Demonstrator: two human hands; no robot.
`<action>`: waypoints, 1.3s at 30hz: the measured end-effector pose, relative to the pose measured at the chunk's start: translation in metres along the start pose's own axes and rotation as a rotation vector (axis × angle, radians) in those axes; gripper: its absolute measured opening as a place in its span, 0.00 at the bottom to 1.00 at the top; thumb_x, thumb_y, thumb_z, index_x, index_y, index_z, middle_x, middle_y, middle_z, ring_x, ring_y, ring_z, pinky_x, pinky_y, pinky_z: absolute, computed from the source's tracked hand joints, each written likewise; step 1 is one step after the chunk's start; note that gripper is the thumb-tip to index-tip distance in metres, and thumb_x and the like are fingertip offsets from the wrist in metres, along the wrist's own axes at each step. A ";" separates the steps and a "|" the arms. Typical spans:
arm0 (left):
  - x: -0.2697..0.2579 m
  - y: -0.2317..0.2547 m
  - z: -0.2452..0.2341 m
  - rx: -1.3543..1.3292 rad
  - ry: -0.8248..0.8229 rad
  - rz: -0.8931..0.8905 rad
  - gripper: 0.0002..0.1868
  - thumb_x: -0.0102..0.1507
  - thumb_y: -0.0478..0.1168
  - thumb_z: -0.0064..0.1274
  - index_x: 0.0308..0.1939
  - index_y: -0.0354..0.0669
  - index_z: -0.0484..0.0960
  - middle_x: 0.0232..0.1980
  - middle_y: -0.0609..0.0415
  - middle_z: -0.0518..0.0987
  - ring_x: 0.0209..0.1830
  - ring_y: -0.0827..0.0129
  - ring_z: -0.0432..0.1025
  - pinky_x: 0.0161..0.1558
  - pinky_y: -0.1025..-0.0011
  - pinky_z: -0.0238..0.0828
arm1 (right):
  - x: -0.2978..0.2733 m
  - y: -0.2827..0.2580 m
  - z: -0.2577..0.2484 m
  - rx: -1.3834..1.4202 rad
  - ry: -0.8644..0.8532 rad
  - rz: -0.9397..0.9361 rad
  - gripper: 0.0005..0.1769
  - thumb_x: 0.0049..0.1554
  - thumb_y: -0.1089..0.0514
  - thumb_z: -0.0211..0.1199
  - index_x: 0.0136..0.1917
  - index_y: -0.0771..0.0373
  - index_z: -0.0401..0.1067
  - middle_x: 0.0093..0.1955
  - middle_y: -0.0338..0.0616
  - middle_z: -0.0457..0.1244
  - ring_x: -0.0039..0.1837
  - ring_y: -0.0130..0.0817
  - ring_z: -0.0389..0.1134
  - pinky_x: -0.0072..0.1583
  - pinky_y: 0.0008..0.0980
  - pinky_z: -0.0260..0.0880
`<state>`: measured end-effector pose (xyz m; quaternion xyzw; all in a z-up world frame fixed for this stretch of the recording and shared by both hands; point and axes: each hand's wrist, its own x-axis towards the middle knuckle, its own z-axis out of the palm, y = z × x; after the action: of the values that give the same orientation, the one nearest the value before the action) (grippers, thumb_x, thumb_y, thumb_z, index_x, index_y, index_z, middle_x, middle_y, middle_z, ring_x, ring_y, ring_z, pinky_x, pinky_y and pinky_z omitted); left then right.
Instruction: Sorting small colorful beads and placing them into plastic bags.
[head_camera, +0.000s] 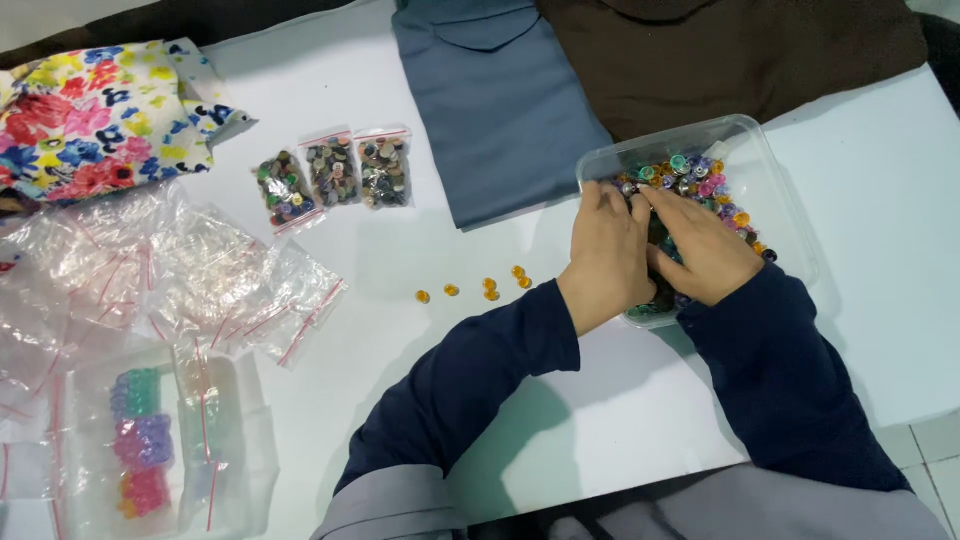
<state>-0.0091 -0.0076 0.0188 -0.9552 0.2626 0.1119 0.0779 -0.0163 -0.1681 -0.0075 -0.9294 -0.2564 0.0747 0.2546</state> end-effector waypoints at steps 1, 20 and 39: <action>0.005 0.002 0.008 0.001 -0.002 0.004 0.51 0.54 0.66 0.49 0.72 0.36 0.59 0.63 0.39 0.75 0.67 0.48 0.65 0.69 0.48 0.35 | 0.000 0.000 -0.001 0.002 0.001 0.004 0.41 0.58 0.63 0.54 0.81 0.74 0.47 0.77 0.75 0.50 0.78 0.69 0.50 0.77 0.61 0.44; 0.004 -0.013 0.027 -0.543 0.608 0.062 0.17 0.55 0.32 0.48 0.48 0.39 0.71 0.32 0.51 0.79 0.31 0.54 0.72 0.42 0.62 0.62 | -0.001 -0.036 -0.056 0.687 0.182 0.409 0.20 0.64 0.60 0.55 0.69 0.56 0.70 0.52 0.40 0.59 0.45 0.26 0.55 0.48 0.25 0.54; -0.002 -0.009 0.027 -0.697 0.690 0.042 0.28 0.57 0.32 0.50 0.63 0.38 0.69 0.46 0.46 0.81 0.47 0.54 0.75 0.54 0.60 0.64 | -0.003 -0.045 -0.058 0.861 0.198 0.481 0.25 0.62 0.67 0.52 0.72 0.55 0.67 0.35 0.35 0.50 0.30 0.21 0.49 0.35 0.18 0.53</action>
<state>-0.0106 0.0066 -0.0060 -0.9004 0.2390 -0.1285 -0.3402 -0.0229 -0.1622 0.0656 -0.7754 0.0444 0.1417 0.6138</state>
